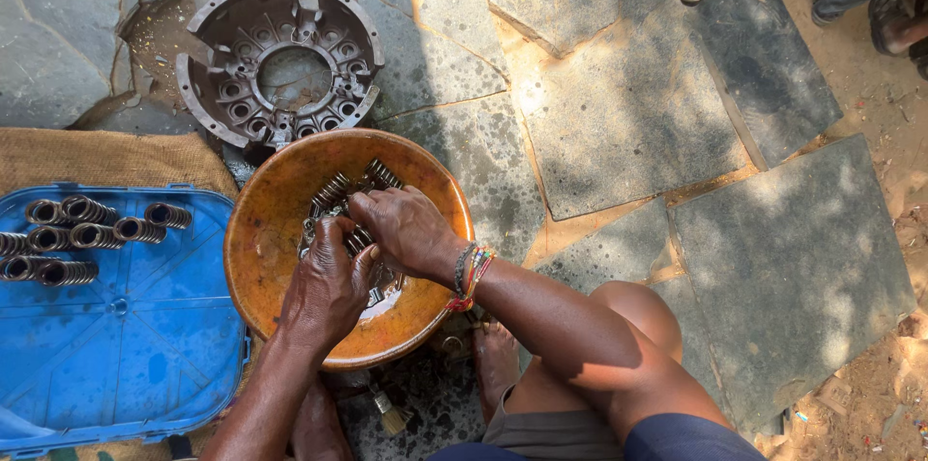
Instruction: The person sits on the ground and cleans metal springs by scrubbing them with a brush and a cloth in a bucket of liquid. The person then places the cleaned springs into a blue plastic container.
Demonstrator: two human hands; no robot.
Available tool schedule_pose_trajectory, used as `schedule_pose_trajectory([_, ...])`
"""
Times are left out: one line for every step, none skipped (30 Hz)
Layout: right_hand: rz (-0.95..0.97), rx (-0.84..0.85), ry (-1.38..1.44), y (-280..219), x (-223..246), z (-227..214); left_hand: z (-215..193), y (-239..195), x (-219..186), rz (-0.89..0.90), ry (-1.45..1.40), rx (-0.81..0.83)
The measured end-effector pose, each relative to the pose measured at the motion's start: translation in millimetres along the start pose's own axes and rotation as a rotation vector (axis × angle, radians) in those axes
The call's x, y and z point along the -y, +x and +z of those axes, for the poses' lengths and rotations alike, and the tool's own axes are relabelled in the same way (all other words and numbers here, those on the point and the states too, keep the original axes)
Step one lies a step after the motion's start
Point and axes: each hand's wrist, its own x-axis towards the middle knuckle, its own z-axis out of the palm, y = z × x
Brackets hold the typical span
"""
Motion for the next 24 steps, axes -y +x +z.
schedule_pose_trajectory([0.001, 0.011, -0.033, 0, 2, 1, 5, -1, 4, -0.13, -0.097, -0.009])
schedule_pose_trajectory([-0.051, -0.026, -0.088, -1, 4, 2, 11, -1, 8, -0.26, -0.195, -0.016])
schedule_pose_trajectory([-0.102, -0.061, -0.142, -2, 5, 4, 16, 0, 13, -0.418, -0.363, 0.004])
schedule_pose_trajectory([-0.153, -0.095, -0.196, -2, 5, 5, 20, 2, 19, -0.575, -0.533, 0.027])
schedule_pose_trajectory([-0.134, -0.081, -0.199, -2, 5, 6, 22, 3, 23, -0.732, -0.702, 0.059])
schedule_pose_trajectory([-0.116, -0.067, -0.203, -2, 5, 7, 21, 4, 26, -0.725, -0.709, 0.073])
schedule_pose_trajectory([-0.096, -0.051, -0.203, -3, 6, 8, 19, 6, 27, -0.721, -0.714, 0.086])
schedule_pose_trajectory([-0.045, -0.008, -0.141, -2, 7, 9, 16, 7, 26, -0.717, -0.72, 0.099])
schedule_pose_trajectory([0.005, 0.034, -0.079, 0, 6, 8, 13, 8, 22, -0.625, -0.624, 0.087])
schedule_pose_trajectory([0.054, 0.076, -0.018, 3, 6, 7, 9, 7, 17, -0.532, -0.528, 0.076])
schedule_pose_trajectory([-0.003, 0.057, 0.064, 5, 5, 6, 3, 6, 11, -0.439, -0.433, 0.065])
schedule_pose_trajectory([-0.059, 0.037, 0.145, 7, 4, 6, -4, 7, 8, -0.397, -0.355, 0.05])
schedule_pose_trajectory([-0.117, 0.019, 0.227, 8, 4, 5, -11, 7, 5, -0.356, -0.278, 0.035])
schedule_pose_trajectory([-0.057, 0.097, 0.286, 8, 1, 2, -17, 8, 4, -0.314, -0.201, 0.019])
schedule_pose_trajectory([0.003, 0.175, 0.345, 8, -2, -2, -20, 10, 2, -0.29, -0.243, 0.031])
schedule_pose_trajectory([0.061, 0.254, 0.404, 10, -6, -6, -23, 11, 2, -0.265, -0.285, 0.043])
schedule_pose_trajectory([0.025, 0.189, 0.387, 13, -11, -8, -25, 11, 3, -0.242, -0.326, 0.058])
schedule_pose_trajectory([-0.012, 0.125, 0.37, 16, -16, -10, -26, 11, 4, -0.203, -0.321, 0.06])
schedule_pose_trajectory([-0.048, 0.062, 0.35, 16, -19, -11, -25, 10, 4, -0.163, -0.319, 0.062])
schedule_pose_trajectory([-0.056, 0.058, 0.331, 15, -20, -9, -24, 10, 4, -0.123, -0.317, 0.064])
schedule_pose_trajectory([-0.062, 0.056, 0.309, 15, -20, -7, -22, 9, 4, -0.154, -0.317, 0.09])
schedule_pose_trajectory([-0.068, 0.053, 0.287, 15, -21, -4, -20, 9, 3, -0.185, -0.317, 0.117])
schedule_pose_trajectory([0.023, 0.136, 0.249, 14, -20, -1, -19, 10, 1, -0.213, -0.317, 0.142])
schedule_pose_trajectory([0.114, 0.218, 0.212, 11, -17, 3, -17, 9, -2, -0.158, -0.227, 0.129])
